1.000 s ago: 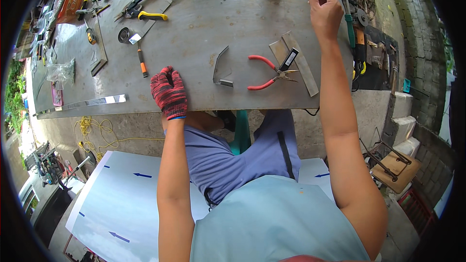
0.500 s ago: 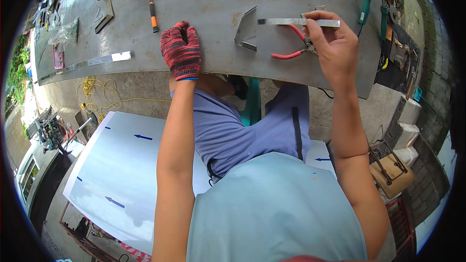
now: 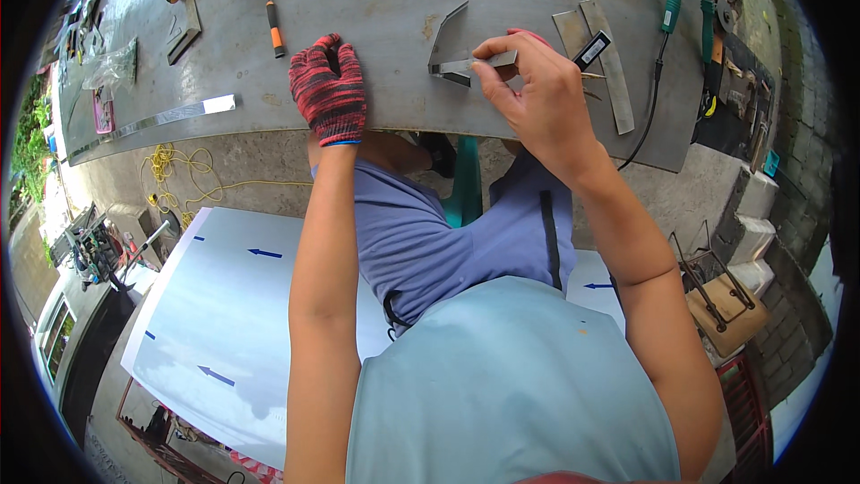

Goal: The recorder is assembling small metal components, involving soldering, filing, and using pliers.

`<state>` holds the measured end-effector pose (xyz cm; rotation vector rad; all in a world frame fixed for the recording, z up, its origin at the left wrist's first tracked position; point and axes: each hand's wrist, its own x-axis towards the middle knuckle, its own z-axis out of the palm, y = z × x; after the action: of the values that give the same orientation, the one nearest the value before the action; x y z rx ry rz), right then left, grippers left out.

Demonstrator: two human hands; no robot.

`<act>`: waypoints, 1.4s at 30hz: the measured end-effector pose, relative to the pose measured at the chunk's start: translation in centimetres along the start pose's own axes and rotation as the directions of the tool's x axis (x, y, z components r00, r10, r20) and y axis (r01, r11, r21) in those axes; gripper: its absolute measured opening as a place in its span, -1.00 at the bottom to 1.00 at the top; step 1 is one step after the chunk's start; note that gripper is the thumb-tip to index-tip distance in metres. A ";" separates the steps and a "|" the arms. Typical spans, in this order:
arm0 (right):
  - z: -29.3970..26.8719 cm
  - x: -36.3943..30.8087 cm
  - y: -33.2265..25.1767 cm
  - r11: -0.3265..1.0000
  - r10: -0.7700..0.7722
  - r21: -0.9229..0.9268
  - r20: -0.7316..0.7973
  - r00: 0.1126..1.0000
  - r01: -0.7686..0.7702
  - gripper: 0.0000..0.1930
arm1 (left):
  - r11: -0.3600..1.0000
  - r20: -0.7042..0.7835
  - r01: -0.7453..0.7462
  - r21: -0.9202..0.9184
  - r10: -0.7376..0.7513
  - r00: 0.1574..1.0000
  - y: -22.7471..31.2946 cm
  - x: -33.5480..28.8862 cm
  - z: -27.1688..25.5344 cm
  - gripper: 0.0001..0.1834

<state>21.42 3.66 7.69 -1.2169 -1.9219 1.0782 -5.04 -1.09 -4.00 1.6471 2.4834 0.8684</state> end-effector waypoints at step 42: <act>0.4 1.0 1.2 0.994 -0.051 -0.090 0.058 0.997 0.056 -0.87 | 1.000 -0.013 -0.025 0.016 0.025 1.000 0.2 0.1 -0.2 -0.78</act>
<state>21.18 4.74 6.52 -1.1882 -2.0550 1.0159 -4.96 -1.05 -3.76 1.6866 2.4895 0.8675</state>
